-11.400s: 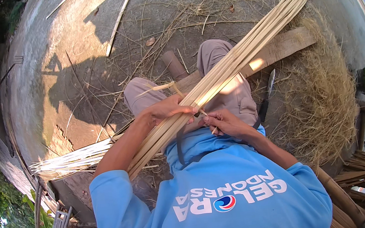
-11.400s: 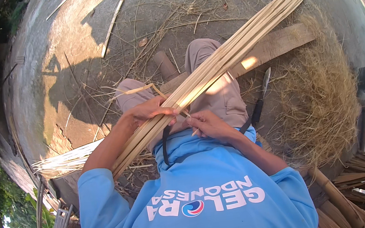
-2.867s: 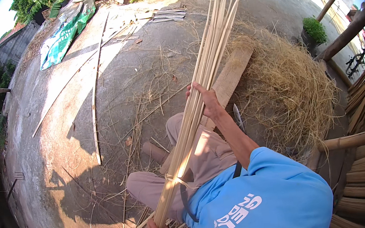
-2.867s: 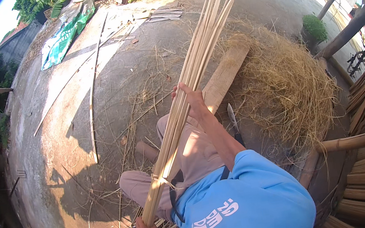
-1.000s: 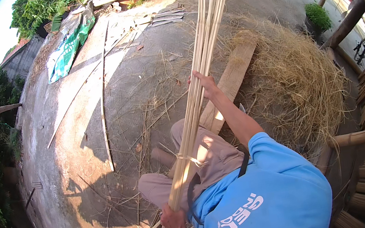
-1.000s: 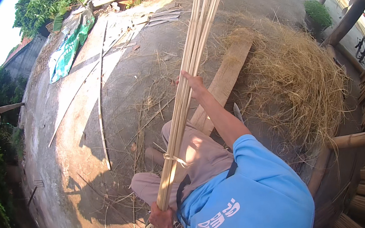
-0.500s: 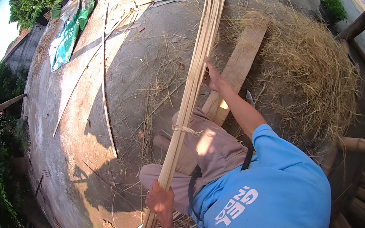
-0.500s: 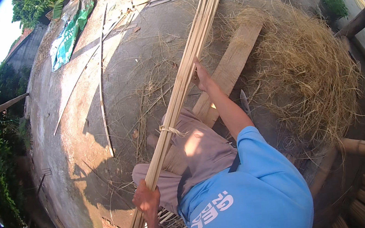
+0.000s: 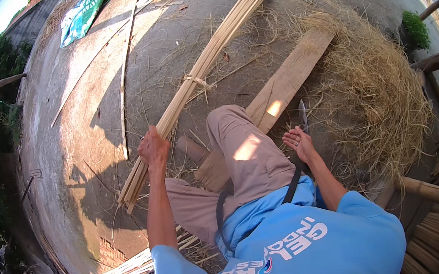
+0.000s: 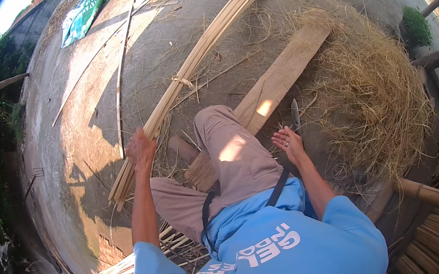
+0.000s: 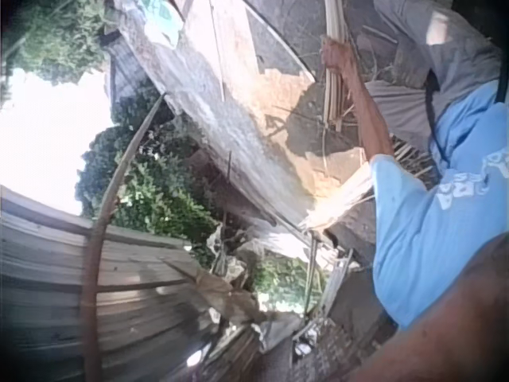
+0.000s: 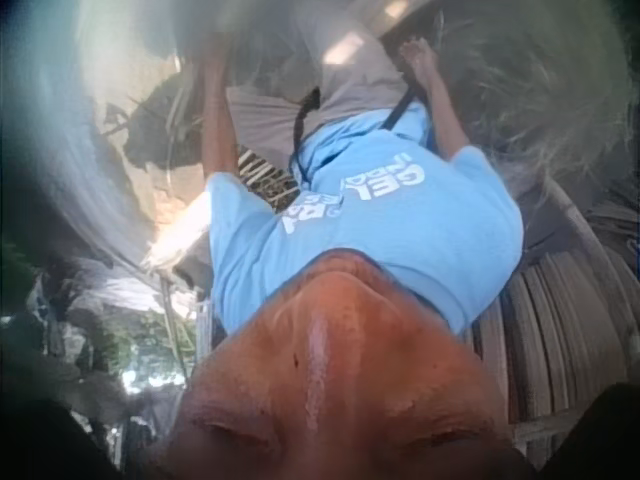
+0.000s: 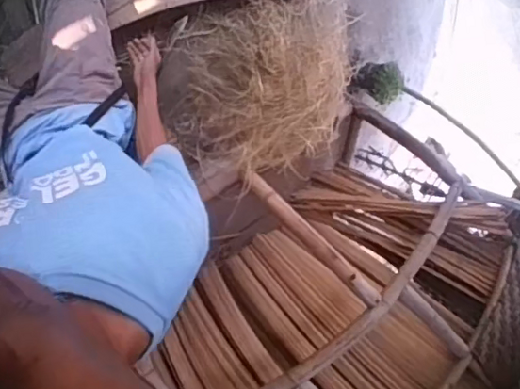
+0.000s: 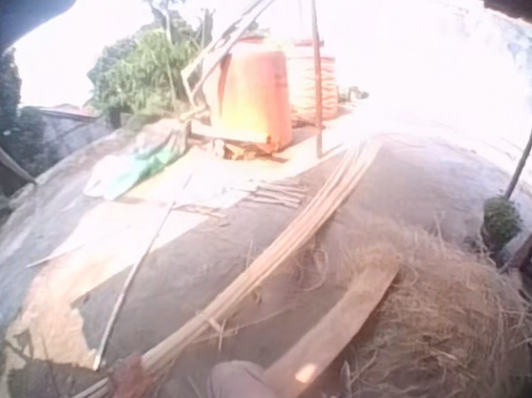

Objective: The person sits on the ground and gathers thin bamboo strips, aligning them into a bundle. They then use a thin strip of material to tie the bundle together, repeating the process to create multiple tied bundles.

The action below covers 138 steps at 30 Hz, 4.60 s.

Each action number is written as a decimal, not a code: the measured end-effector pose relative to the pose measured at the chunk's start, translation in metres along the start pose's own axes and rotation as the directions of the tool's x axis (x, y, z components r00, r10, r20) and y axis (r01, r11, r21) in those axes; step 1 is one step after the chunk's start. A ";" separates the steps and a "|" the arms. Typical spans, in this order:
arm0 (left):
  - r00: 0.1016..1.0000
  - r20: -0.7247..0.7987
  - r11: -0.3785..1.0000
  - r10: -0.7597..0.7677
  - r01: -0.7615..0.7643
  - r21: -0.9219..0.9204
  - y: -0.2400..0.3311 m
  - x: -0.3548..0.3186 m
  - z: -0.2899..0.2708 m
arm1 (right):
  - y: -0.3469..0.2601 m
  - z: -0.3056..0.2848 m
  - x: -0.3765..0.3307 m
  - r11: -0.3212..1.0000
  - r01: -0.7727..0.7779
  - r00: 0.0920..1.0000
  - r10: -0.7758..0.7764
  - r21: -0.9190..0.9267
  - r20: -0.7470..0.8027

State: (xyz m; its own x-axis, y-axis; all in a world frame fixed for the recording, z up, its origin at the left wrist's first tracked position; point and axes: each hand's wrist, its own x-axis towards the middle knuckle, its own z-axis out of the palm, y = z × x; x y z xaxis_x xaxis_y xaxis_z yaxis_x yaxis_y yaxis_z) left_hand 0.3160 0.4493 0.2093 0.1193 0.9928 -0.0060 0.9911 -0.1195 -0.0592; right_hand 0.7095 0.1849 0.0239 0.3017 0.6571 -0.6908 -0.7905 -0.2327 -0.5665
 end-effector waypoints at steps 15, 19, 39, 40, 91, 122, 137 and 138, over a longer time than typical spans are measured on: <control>0.974 0.225 0.942 0.024 0.053 -0.330 -0.039 -0.005 0.166 | 0.009 -0.064 -0.052 0.803 -0.185 0.968 0.049 -0.566 -0.247; 0.949 0.309 0.941 -0.068 0.164 -0.295 -0.015 -0.052 0.180 | 0.004 -0.044 -0.041 0.615 -0.148 0.981 -0.009 -0.775 -0.194; 0.592 -0.012 -0.062 -0.805 -0.105 -0.993 -0.138 -0.241 0.009 | -0.037 0.166 0.002 0.232 0.586 0.743 -0.538 -0.776 0.400; 0.415 0.018 -0.055 -0.910 -0.076 -0.996 -0.159 -0.275 0.022 | -0.029 0.192 0.000 0.095 0.639 0.676 -0.543 -0.763 0.499; -0.255 0.046 -0.237 -0.966 0.800 -0.551 -0.126 -0.594 0.196 | 0.285 0.326 -0.084 0.105 0.837 0.470 0.364 -0.537 0.804; -0.480 0.045 -0.436 -0.876 0.750 -0.497 -0.208 -0.593 0.314 | 0.459 0.365 -0.122 0.187 0.504 -0.004 0.977 -0.843 0.214; -0.354 0.729 -0.797 -0.586 0.087 -0.598 -0.286 -0.485 0.290 | 0.521 0.322 -0.073 -0.184 0.963 0.221 0.958 -0.197 0.185; -0.428 0.740 -0.829 -0.519 0.041 -0.557 -0.288 -0.476 0.283 | 0.519 0.318 -0.075 -0.192 0.975 0.215 0.940 -0.110 0.266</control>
State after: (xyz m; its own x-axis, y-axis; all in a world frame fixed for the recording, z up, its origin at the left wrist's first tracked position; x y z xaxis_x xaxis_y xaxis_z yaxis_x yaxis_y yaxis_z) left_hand -0.0434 0.0115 -0.0534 -0.6093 -0.3626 -0.7052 -0.7836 0.1395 0.6054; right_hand 0.1068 0.2424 -0.0755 -0.8197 0.1130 -0.5616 0.5044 0.6070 -0.6141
